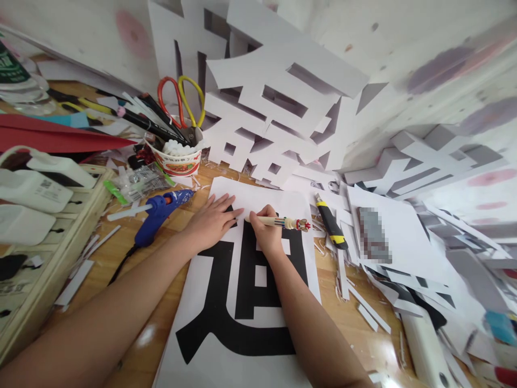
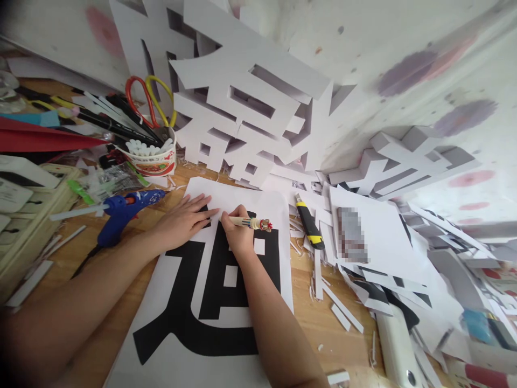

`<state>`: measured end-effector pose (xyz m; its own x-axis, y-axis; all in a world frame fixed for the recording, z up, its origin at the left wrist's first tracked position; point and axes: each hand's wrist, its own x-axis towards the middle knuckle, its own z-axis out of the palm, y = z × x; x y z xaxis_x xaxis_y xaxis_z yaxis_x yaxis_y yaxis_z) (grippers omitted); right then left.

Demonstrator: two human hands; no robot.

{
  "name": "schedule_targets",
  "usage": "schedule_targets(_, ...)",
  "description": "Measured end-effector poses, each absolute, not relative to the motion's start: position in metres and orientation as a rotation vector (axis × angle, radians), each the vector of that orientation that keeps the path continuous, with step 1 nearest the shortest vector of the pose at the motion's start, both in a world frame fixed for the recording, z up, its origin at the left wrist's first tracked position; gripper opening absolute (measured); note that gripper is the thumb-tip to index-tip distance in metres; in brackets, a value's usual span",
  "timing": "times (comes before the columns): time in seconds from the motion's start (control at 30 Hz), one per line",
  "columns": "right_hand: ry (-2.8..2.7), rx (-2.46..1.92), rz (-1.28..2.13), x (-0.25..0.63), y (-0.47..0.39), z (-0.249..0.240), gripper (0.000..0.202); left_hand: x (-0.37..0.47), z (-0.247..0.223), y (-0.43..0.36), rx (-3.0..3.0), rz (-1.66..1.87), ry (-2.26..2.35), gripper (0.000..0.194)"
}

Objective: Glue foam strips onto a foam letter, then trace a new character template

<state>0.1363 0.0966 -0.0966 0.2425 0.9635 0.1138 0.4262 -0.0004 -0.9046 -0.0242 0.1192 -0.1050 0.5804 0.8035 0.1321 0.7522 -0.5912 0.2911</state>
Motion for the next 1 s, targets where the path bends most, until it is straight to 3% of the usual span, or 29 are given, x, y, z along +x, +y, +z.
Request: schedule_targets(1.0,-1.338,-1.607,0.690,0.1335,0.0970,-0.0944,0.028,-0.0219,-0.0993,0.1166,2.541,0.336,1.310,0.038)
